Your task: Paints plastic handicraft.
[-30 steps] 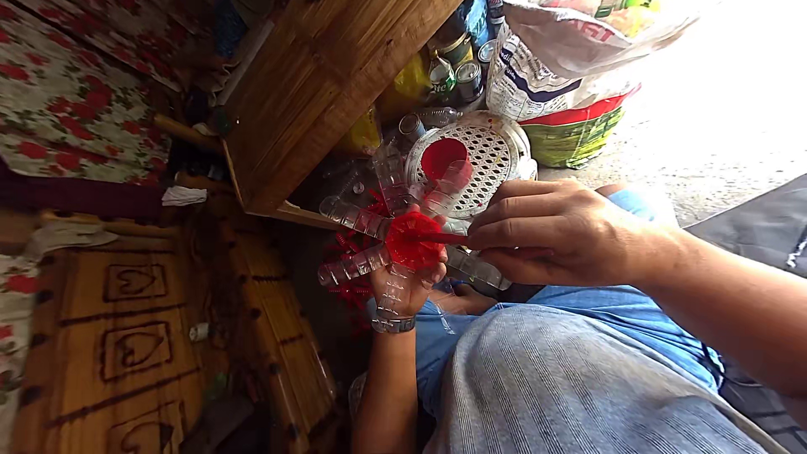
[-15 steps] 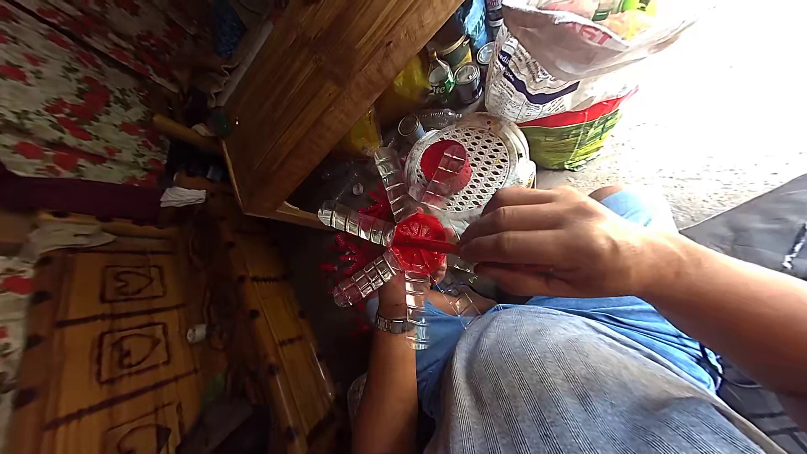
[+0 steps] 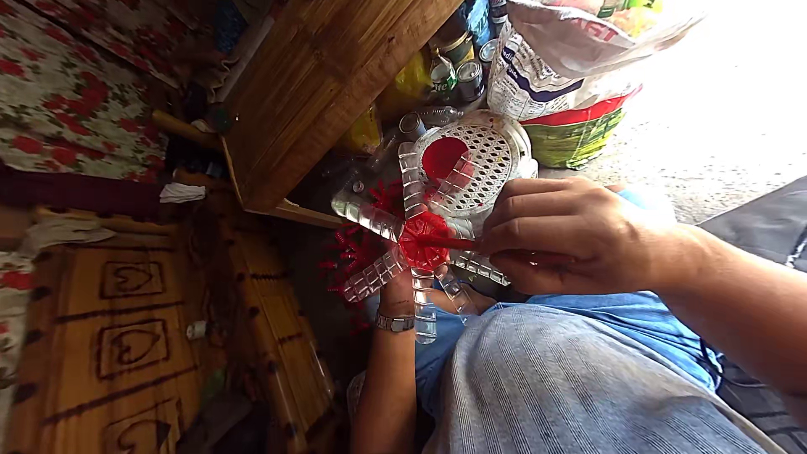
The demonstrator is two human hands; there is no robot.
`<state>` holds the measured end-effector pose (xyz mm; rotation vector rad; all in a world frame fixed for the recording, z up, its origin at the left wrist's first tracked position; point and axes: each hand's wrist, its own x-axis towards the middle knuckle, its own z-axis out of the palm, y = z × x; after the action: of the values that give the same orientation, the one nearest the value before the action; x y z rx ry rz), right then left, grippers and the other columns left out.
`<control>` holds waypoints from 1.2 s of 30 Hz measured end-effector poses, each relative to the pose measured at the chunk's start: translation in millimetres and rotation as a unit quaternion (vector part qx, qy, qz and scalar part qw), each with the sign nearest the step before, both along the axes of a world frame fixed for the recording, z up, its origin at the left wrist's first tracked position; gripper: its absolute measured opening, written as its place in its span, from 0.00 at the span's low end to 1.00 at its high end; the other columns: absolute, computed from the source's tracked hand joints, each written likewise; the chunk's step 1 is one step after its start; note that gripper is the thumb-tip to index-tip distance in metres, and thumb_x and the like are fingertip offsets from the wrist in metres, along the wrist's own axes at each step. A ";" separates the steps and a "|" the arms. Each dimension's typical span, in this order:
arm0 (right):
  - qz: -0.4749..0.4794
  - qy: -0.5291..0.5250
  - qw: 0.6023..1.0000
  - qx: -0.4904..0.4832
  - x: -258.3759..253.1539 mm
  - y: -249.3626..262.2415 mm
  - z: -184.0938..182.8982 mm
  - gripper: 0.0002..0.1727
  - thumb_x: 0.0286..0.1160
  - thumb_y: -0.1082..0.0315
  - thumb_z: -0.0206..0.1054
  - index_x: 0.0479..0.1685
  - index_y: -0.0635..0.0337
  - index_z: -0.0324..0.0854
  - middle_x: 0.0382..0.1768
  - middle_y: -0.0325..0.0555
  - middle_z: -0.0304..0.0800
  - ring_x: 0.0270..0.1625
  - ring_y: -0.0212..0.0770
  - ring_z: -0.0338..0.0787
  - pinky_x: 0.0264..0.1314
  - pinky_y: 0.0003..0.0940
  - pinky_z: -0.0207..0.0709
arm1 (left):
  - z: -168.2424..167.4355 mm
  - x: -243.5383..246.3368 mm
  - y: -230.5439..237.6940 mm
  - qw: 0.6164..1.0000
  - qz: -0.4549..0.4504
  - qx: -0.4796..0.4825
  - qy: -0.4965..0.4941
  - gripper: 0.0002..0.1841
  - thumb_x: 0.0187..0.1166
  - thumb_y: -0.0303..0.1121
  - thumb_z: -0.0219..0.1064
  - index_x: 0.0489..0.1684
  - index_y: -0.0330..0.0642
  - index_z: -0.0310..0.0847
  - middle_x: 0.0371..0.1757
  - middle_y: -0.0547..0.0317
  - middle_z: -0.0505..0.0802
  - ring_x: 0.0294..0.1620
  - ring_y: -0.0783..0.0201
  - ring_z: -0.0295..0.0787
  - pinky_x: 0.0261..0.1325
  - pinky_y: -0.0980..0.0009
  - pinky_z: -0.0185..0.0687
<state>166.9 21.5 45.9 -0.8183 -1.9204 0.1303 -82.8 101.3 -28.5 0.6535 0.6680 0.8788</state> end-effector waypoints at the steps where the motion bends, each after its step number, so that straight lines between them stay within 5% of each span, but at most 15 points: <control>1: -0.003 0.009 1.000 -0.003 0.8 -0.4 0.5 0.09 0.73 0.67 0.66 0.33 0.57 0.92 0.32 0.37 0.89 0.40 0.32 0.86 0.40 0.26 0.78 | -1.2 -0.3 1.0 1.000 -0.004 0.005 -0.015 0.19 0.73 0.56 0.70 0.47 0.51 0.86 0.42 0.54 0.95 0.43 0.57 0.94 0.41 0.57 0.91; 4: 0.001 0.026 1.000 -0.007 0.8 0.6 -1.7 0.08 0.74 0.66 0.68 0.36 0.57 0.92 0.34 0.37 0.90 0.43 0.32 0.86 0.43 0.26 0.79 | -5.6 -5.0 5.3 0.999 -0.003 0.017 -0.049 0.25 0.65 0.63 0.74 0.45 0.52 0.87 0.43 0.55 0.95 0.45 0.57 0.94 0.43 0.55 0.91; 13: 0.044 0.036 0.998 0.009 -3.5 1.8 0.3 0.10 0.78 0.67 0.66 0.41 0.57 0.94 0.41 0.40 0.93 0.50 0.36 0.88 0.52 0.30 0.82 | 15.9 2.5 -2.5 0.990 -0.086 -0.050 -0.104 0.22 0.70 0.58 0.71 0.40 0.48 0.93 0.38 0.51 0.96 0.39 0.58 0.96 0.41 0.62 0.93; 22: 0.025 0.023 0.999 0.006 -0.2 2.3 1.5 0.09 0.75 0.68 0.65 0.38 0.57 0.92 0.38 0.39 0.92 0.48 0.34 0.88 0.48 0.28 0.81 | 9.1 1.7 -2.3 0.996 -0.056 -0.005 -0.068 0.21 0.62 0.59 0.77 0.37 0.51 0.92 0.37 0.55 0.96 0.39 0.61 0.95 0.41 0.62 0.92; 29: 0.010 0.010 1.000 0.013 3.1 2.2 -0.2 0.09 0.73 0.69 0.65 0.36 0.58 0.92 0.37 0.40 0.91 0.45 0.35 0.87 0.44 0.28 0.80 | 13.0 3.5 2.2 0.996 -0.051 -0.054 -0.043 0.25 0.78 0.59 0.60 0.38 0.45 0.87 0.35 0.46 0.94 0.34 0.53 0.94 0.36 0.61 0.91; 33: 0.010 0.040 0.999 0.018 3.8 -2.9 2.2 0.08 0.73 0.70 0.66 0.37 0.60 0.92 0.38 0.41 0.92 0.47 0.33 0.88 0.48 0.26 0.82 | 15.6 5.5 3.3 0.999 -0.040 -0.015 -0.032 0.25 0.80 0.60 0.59 0.38 0.47 0.89 0.34 0.51 0.95 0.33 0.58 0.95 0.35 0.64 0.92; 36: 0.039 0.025 0.999 0.008 -0.4 -0.4 -3.0 0.09 0.77 0.69 0.66 0.39 0.58 0.93 0.43 0.41 0.94 0.53 0.36 0.89 0.54 0.29 0.82 | 13.7 4.3 3.2 0.996 -0.069 0.033 -0.056 0.20 0.76 0.58 0.67 0.41 0.51 0.91 0.35 0.55 0.95 0.35 0.63 0.94 0.39 0.65 0.91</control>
<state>166.5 21.1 42.9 -0.7227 -1.9050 0.1801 -78.4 104.5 -14.8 0.6963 0.4892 0.8064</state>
